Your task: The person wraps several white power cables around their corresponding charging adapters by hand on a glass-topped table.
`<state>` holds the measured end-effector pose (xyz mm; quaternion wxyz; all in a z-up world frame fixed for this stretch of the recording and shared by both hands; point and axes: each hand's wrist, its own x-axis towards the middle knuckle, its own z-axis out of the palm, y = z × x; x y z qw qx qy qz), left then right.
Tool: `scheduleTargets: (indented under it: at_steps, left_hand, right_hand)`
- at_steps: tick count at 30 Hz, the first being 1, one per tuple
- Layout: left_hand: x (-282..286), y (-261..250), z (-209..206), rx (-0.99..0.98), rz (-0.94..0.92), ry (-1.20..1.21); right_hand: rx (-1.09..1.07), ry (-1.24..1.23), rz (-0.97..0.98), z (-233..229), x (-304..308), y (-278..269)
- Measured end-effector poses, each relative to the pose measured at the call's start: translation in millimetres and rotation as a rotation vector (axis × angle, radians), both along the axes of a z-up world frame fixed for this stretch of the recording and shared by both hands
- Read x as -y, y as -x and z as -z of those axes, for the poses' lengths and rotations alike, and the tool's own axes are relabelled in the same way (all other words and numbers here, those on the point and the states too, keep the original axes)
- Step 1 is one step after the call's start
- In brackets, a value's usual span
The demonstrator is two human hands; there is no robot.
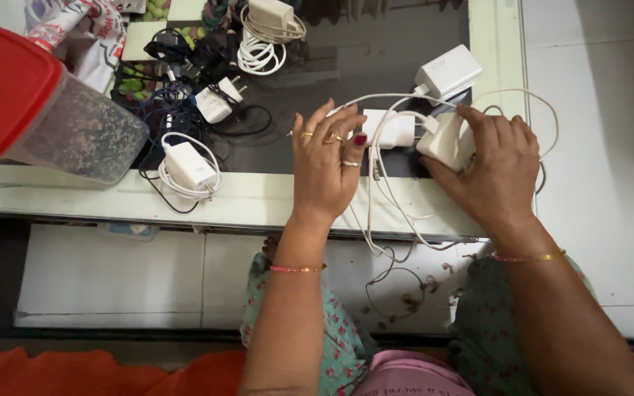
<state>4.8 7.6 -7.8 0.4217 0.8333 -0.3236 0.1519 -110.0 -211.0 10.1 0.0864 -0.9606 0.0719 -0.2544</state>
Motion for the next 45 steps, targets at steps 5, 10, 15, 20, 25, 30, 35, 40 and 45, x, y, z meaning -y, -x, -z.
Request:
scheduleTargets:
  at_steps: [5, 10, 15, 20, 25, 30, 35, 40, 45]
  left_hand:
    - [-1, -1, -3, -0.007, -0.052, -0.092]
    - [2, 5, -10, 0.063, 0.071, -0.152]
    - [5, 8, -11, 0.082, 0.123, -0.175]
    - [5, 3, -12, 0.243, -0.077, -0.107]
    - [0, 9, -19, 0.117, -0.146, 0.15]
    - [4, 9, -21, 0.106, -0.086, 0.348]
    - [8, 9, -24, 0.101, -0.018, 0.432]
    - [9, 11, -26, 0.102, 0.046, 0.407]
    - [5, 11, -21, -0.016, 0.062, 0.534]
  right_hand:
    - [-0.021, 0.068, 0.027, -1, 0, -2]
    - [-0.042, 0.061, 0.028, 1, -1, -2]
    - [-0.06, 0.049, 0.046, -1, 2, 7]
    - [-0.002, 0.083, 0.032, -4, 7, 15]
    - [-0.006, 0.114, 0.047, 3, 10, 18]
    - [-0.02, 0.084, 0.06, 7, 12, 18]
    - [0.076, -0.034, -0.111, 0, -12, 20]
    - [0.12, -0.025, -0.471, -8, -66, 23]
    - [0.052, 0.055, -0.287, -9, -59, 11]
